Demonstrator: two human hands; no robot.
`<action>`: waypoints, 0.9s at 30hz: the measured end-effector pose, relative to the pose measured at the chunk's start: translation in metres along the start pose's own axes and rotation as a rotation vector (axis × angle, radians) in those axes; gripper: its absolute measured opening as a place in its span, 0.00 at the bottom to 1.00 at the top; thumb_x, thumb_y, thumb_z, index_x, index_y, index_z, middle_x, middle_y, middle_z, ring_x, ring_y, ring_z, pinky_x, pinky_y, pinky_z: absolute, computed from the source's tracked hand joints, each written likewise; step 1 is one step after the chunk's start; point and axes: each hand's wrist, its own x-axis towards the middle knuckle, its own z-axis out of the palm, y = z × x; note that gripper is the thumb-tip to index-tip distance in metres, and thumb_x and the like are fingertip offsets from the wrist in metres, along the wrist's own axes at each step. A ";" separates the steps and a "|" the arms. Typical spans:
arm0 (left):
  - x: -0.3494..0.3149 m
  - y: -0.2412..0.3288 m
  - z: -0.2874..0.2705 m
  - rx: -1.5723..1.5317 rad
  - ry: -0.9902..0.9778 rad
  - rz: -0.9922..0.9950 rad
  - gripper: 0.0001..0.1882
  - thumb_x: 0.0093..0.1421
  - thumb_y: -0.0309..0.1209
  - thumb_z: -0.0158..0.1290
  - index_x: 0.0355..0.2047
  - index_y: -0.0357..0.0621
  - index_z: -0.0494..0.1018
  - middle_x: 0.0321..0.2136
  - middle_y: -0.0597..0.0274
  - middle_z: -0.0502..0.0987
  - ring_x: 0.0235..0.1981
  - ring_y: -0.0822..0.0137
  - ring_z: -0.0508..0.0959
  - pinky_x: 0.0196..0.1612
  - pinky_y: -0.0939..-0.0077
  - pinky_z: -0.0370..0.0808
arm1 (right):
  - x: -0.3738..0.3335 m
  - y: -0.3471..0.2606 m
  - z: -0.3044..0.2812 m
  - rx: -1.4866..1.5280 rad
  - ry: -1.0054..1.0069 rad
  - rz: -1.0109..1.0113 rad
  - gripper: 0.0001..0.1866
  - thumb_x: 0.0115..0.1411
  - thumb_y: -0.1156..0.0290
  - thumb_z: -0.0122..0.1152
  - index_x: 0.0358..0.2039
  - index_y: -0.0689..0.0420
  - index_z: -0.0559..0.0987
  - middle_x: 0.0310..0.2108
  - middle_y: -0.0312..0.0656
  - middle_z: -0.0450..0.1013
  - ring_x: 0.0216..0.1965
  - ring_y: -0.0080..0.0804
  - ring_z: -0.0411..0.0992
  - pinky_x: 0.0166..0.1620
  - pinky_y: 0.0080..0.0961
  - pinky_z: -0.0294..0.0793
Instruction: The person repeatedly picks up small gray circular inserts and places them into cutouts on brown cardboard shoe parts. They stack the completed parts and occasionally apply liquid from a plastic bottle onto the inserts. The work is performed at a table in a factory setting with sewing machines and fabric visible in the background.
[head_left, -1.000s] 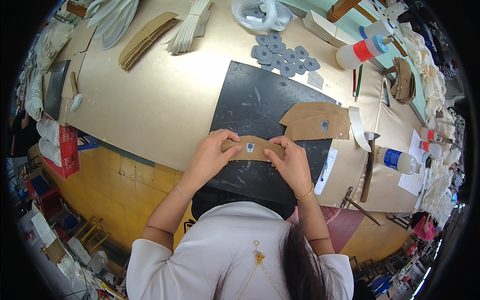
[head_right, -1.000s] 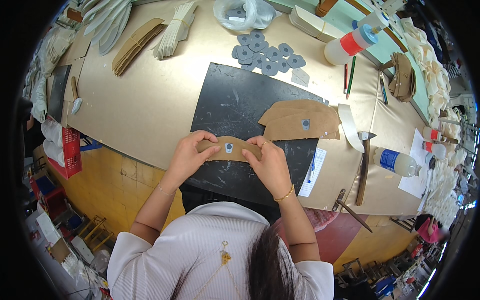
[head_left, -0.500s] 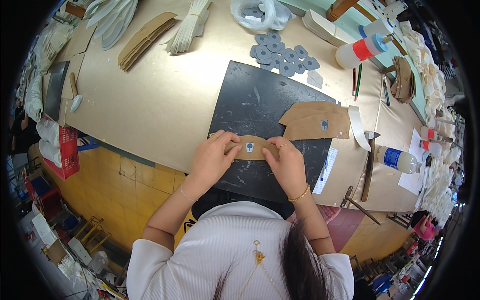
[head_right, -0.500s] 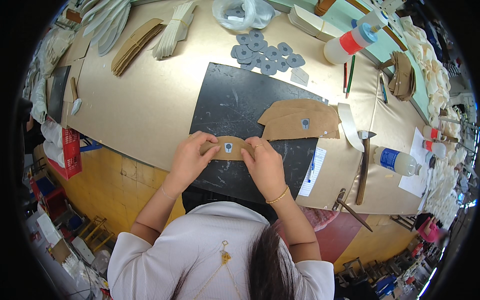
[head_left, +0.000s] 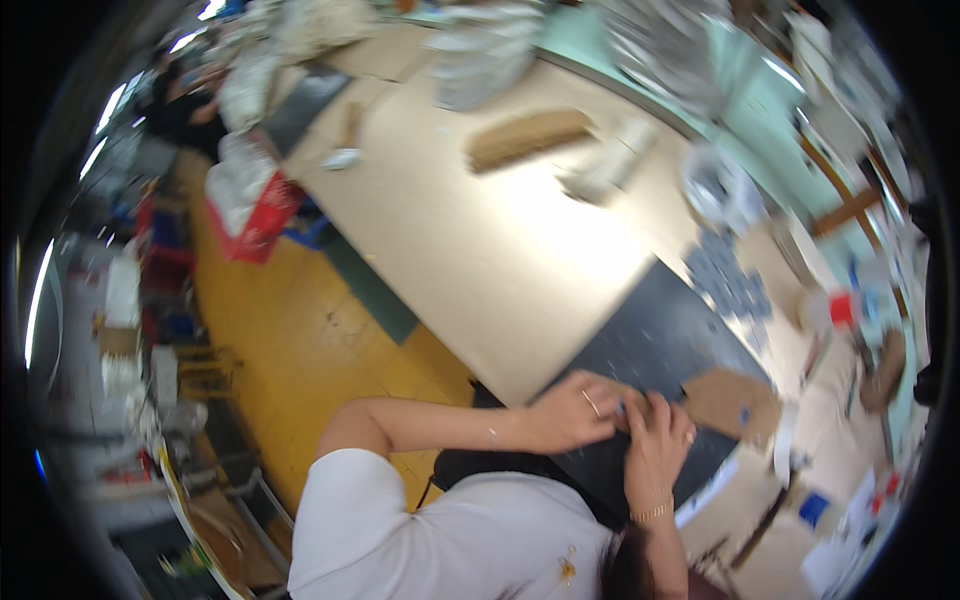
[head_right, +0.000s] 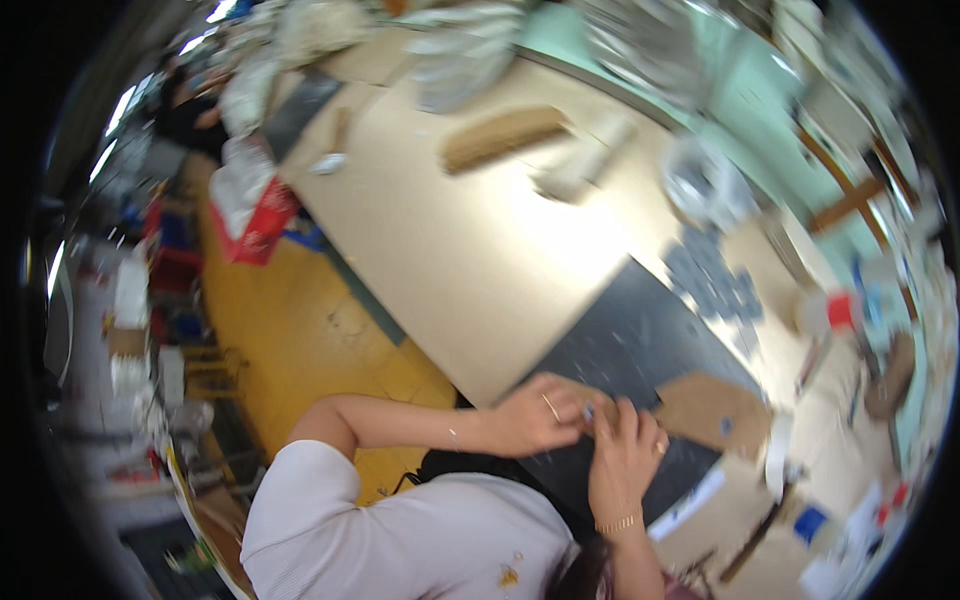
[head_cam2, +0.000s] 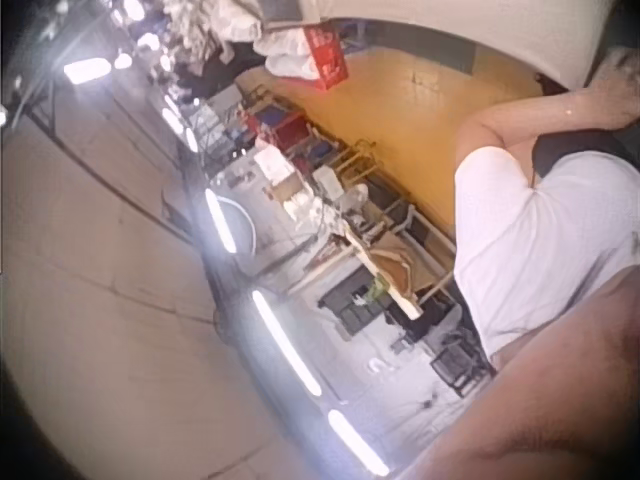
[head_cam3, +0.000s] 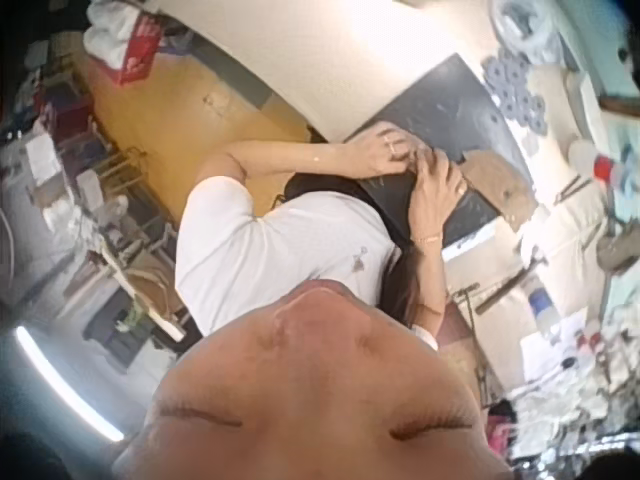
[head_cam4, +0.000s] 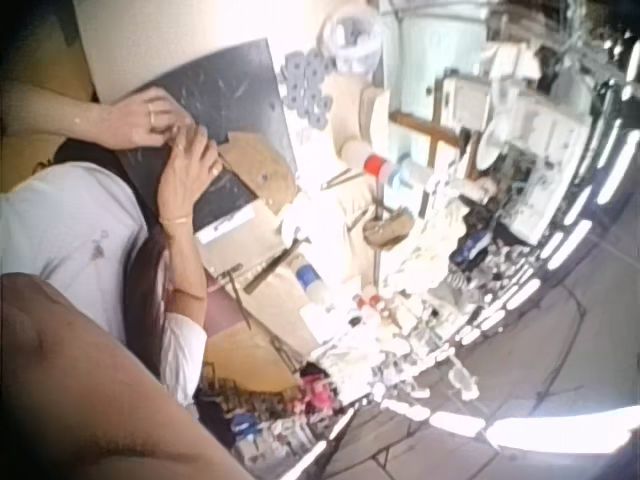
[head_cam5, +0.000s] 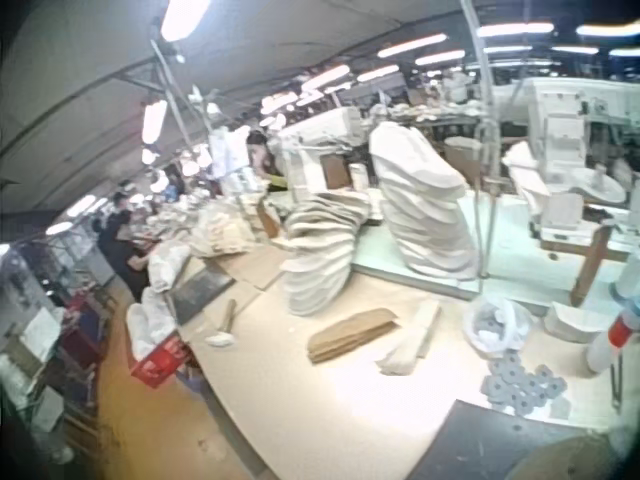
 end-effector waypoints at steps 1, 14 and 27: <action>-0.001 0.002 0.004 0.045 0.006 0.015 0.08 0.53 0.34 0.53 0.30 0.46 0.77 0.43 0.57 0.75 0.46 0.58 0.74 0.47 0.60 0.70 | -0.001 -0.002 0.002 -0.040 0.001 -0.013 0.20 0.58 0.69 0.56 0.52 0.52 0.79 0.51 0.43 0.71 0.51 0.45 0.67 0.55 0.45 0.63; -0.016 0.012 0.012 0.146 -0.099 -0.006 0.10 0.58 0.37 0.52 0.37 0.51 0.77 0.48 0.60 0.73 0.50 0.60 0.72 0.52 0.61 0.68 | 0.004 -0.007 0.007 -0.025 -0.028 -0.123 0.17 0.59 0.74 0.54 0.48 0.64 0.79 0.47 0.44 0.72 0.51 0.43 0.68 0.58 0.42 0.62; -0.018 0.011 0.012 0.166 -0.052 0.018 0.21 0.55 0.32 0.53 0.50 0.43 0.73 0.52 0.54 0.70 0.54 0.56 0.69 0.56 0.63 0.67 | -0.003 0.002 0.010 0.171 0.028 0.218 0.20 0.54 0.74 0.66 0.49 0.59 0.80 0.45 0.47 0.70 0.49 0.47 0.68 0.55 0.43 0.64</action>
